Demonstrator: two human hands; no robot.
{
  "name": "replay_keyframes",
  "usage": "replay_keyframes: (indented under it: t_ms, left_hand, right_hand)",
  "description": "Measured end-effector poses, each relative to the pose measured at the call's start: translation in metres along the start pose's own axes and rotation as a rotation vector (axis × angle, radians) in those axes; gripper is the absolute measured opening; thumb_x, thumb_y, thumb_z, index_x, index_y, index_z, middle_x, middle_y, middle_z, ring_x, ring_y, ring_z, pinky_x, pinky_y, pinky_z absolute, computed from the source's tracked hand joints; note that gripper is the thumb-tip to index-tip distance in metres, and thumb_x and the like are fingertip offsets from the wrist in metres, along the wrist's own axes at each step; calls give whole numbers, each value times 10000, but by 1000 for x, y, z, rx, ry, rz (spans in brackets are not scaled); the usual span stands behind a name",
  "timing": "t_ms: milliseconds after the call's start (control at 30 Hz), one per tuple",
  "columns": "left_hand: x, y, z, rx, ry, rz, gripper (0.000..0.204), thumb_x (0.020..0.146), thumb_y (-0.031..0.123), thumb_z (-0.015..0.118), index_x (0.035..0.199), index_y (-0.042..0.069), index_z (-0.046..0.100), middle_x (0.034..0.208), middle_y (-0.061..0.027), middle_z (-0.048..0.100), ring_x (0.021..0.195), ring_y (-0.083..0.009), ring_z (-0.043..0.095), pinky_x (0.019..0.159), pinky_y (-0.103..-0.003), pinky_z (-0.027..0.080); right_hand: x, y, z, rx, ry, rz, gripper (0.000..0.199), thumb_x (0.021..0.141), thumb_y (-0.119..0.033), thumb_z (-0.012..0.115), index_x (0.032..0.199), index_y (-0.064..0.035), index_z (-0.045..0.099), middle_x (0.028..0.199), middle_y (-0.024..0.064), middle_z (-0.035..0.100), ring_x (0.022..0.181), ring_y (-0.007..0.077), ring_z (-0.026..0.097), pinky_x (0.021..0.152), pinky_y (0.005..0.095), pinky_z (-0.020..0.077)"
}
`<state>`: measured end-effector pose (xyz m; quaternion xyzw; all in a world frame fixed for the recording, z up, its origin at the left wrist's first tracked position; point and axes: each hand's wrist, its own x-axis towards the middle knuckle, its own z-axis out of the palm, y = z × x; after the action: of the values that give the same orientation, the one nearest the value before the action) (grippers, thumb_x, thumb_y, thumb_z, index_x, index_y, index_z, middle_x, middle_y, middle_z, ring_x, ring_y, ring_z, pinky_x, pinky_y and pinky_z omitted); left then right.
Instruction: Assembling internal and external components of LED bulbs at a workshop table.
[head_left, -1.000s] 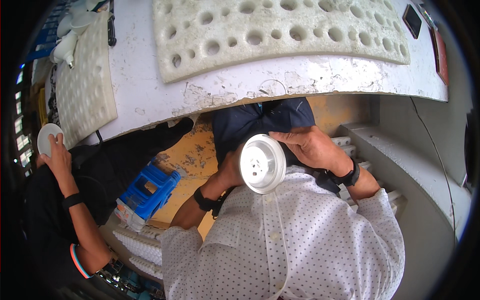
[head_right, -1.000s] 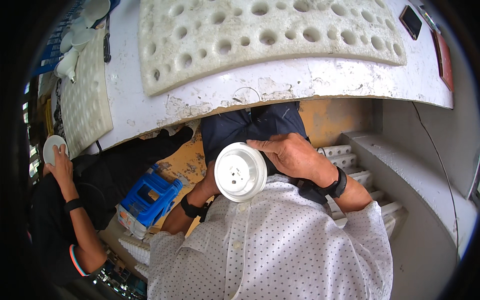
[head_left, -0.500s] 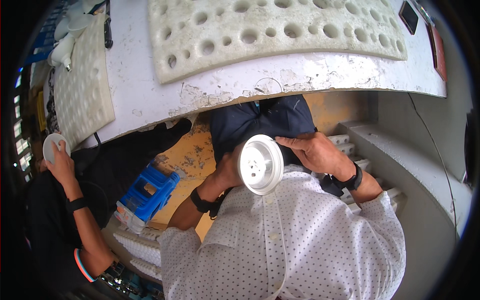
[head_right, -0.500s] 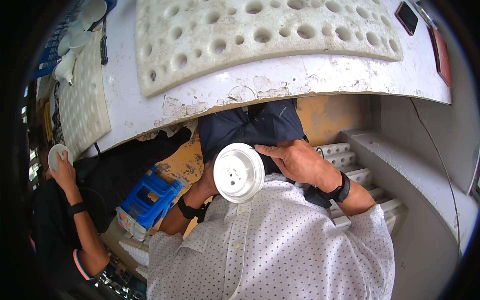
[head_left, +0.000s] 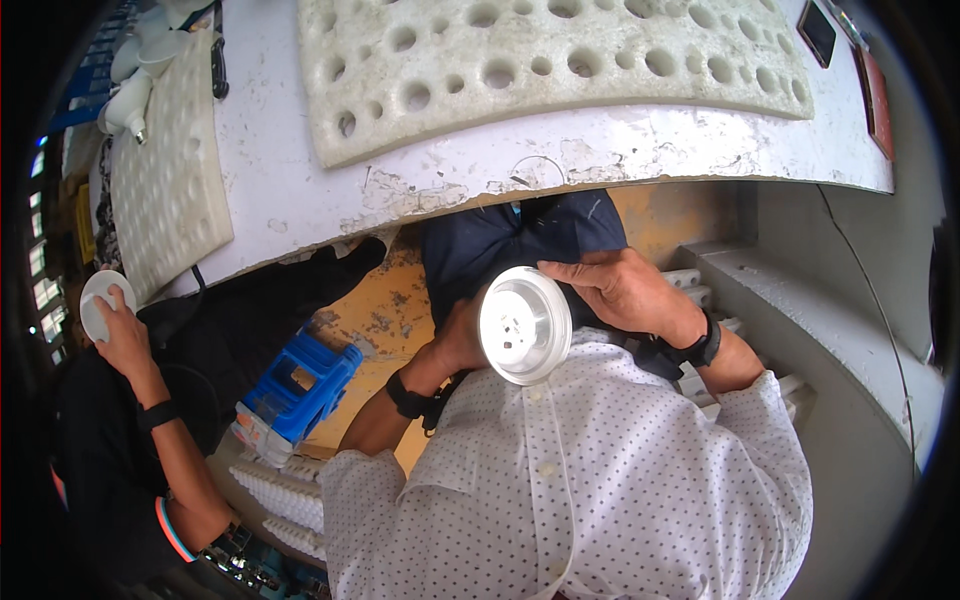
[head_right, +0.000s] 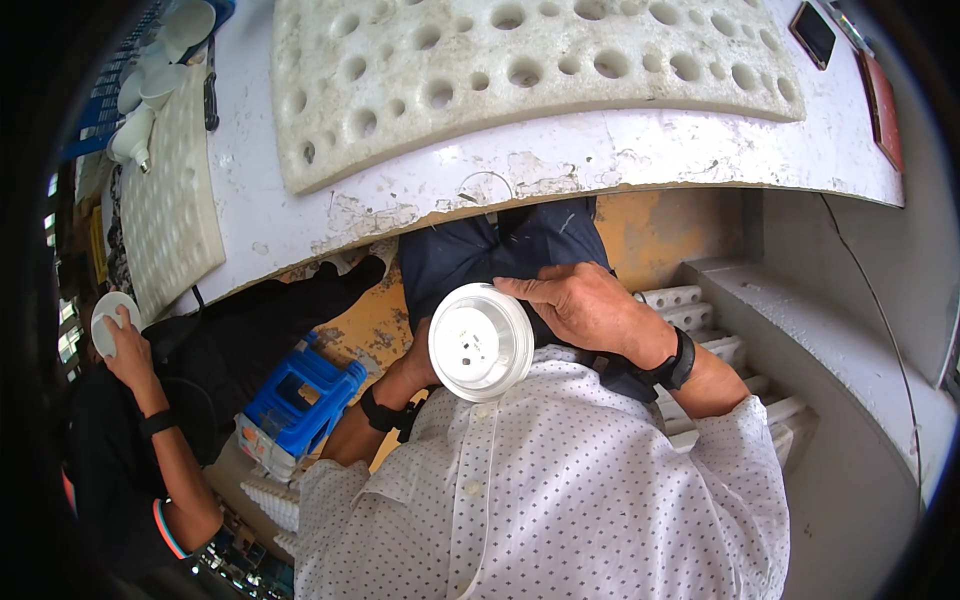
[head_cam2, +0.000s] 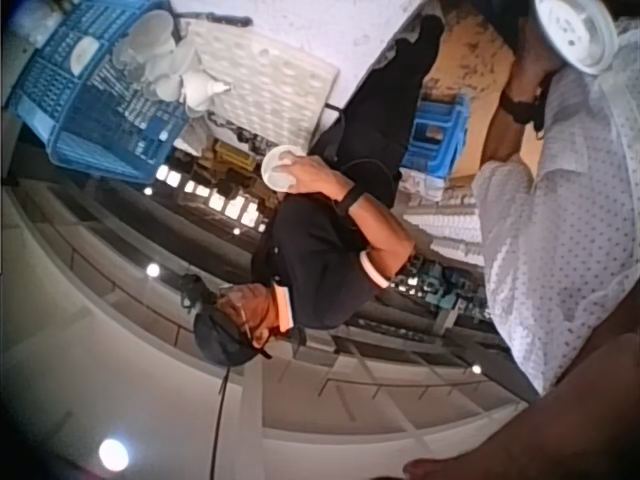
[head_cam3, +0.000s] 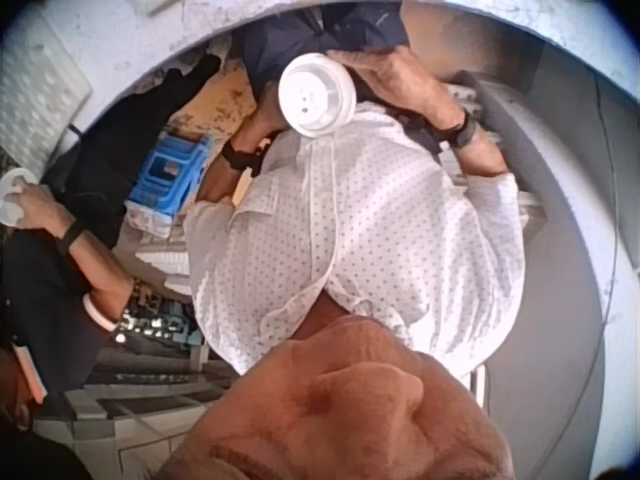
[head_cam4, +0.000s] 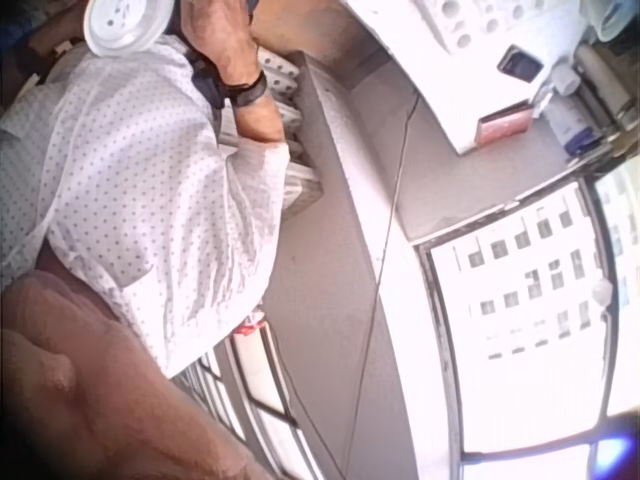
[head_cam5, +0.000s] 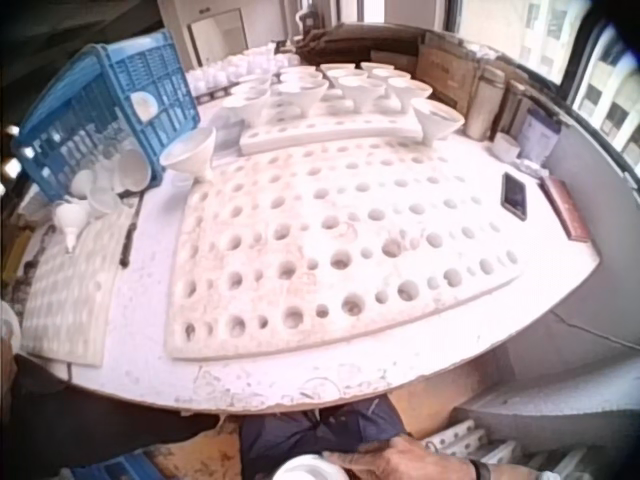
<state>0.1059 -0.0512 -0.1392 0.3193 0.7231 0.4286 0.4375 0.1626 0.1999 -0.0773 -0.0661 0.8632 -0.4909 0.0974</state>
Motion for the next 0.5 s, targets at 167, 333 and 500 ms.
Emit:
replay_keyframes:
  t_ms: [167,333,500]
  left_hand:
    - [-3,0,1,-89,43,-7,782,630,330,805,1234,5,431,1089,-171,621,972,-283,633,835,-352,512]
    - [1,6,-4,68,-46,-44,769,644,323,796,1236,2,424,1080,-177,619,963,-297,632,825,-351,515]
    - [4,12,-7,85,-81,-16,755,651,340,788,1223,5,427,1081,-187,614,964,-299,630,821,-357,516]
  right_hand:
    - [-10,4,-2,-25,2,3,336,808,-36,594,1136,-101,630,741,158,644,594,314,613,560,360,511]
    - [-10,-2,1,-71,-23,64,351,803,-14,596,1135,-122,636,755,155,637,617,314,609,579,360,502]
    - [-3,-4,1,-103,-21,47,354,808,-49,593,1149,-136,630,715,158,624,562,316,595,540,371,498]
